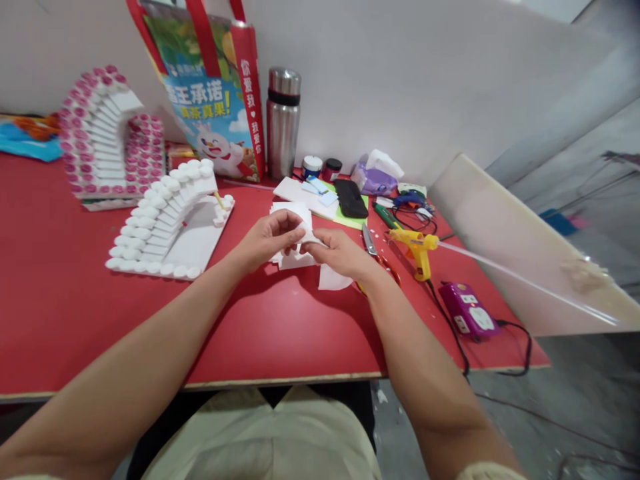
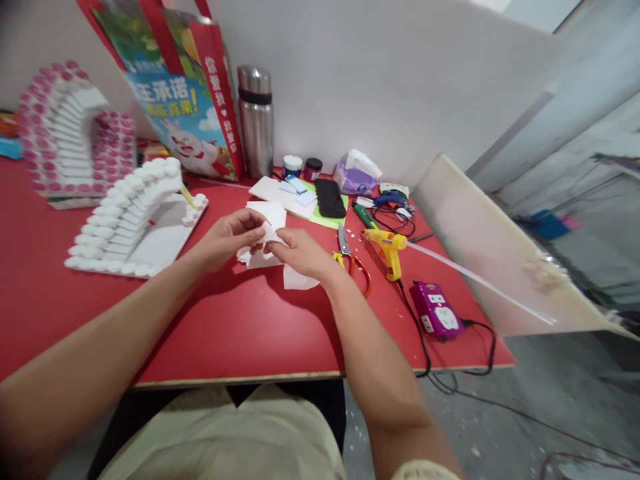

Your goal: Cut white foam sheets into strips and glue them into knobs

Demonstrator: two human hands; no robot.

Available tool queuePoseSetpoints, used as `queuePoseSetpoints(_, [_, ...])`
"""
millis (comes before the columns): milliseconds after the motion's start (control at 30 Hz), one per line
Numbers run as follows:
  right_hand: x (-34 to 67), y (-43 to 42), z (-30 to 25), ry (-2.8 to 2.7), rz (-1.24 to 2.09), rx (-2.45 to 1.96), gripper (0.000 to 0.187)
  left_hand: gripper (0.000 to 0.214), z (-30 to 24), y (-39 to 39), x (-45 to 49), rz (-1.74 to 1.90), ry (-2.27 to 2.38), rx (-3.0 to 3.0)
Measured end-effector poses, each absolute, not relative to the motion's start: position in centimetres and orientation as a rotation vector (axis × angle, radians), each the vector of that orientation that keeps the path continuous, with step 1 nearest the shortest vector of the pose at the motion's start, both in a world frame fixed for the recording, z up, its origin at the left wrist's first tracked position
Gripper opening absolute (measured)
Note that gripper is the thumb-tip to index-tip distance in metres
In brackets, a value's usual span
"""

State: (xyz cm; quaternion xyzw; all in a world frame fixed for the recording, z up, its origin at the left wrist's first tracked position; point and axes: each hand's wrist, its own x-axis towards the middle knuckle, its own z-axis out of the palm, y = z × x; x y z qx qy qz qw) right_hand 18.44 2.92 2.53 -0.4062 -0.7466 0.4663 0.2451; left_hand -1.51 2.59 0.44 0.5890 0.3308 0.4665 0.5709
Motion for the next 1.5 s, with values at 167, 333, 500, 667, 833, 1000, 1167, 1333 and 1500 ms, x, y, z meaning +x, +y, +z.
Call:
queuePoseSetpoints(167, [18.4, 2.9, 2.5, -2.042, 1.195, -1.166, 0.023, 0.035, 0.3, 2.9, -1.6, 1.184, 0.835, 1.356])
queuePoseSetpoints(333, [18.2, 2.8, 2.4, -2.039, 1.144, -1.185, 0.018, 0.036, -0.3, 3.1, -1.4, 1.222, 0.803, 1.351])
queuePoseSetpoints(500, [17.8, 2.8, 2.2, -2.039, 1.118, -1.167, 0.013, 0.032, -0.9, 3.4, -1.4, 1.231, 0.804, 1.369])
queuePoseSetpoints(667, [17.6, 2.7, 2.2, -2.065, 1.071, -1.178, 0.013, 0.038, -0.9, 3.6, -1.4, 1.262, 0.87, 1.338])
queuePoseSetpoints(833, [17.4, 2.6, 2.1, -2.059, 1.078, -1.215, 0.013, 0.039, -1.5, 3.9, -1.5, 1.309, 0.871, 1.411])
queuePoseSetpoints(1000, [17.5, 2.5, 2.3, -2.046, 1.167, -1.199, 0.012, 0.036, -2.1, 4.2, -1.6, 1.367, 0.864, 1.367])
queuePoseSetpoints(1167, [17.6, 2.4, 2.3, -2.043, 1.216, -1.197, 0.013, 0.034, -1.3, 3.8, -1.5, 1.357, 0.887, 1.304])
queuePoseSetpoints(1333, [17.7, 2.5, 2.0, -2.04, 1.273, -1.145, 0.023, 0.045, -0.2, 2.7, -1.4, 1.149, 0.888, 1.396])
queuePoseSetpoints(1500, [17.7, 2.7, 1.8, -2.062, 1.31, -1.063, 0.021, 0.039, -0.5, 2.3, -1.0, 1.012, 0.892, 1.528])
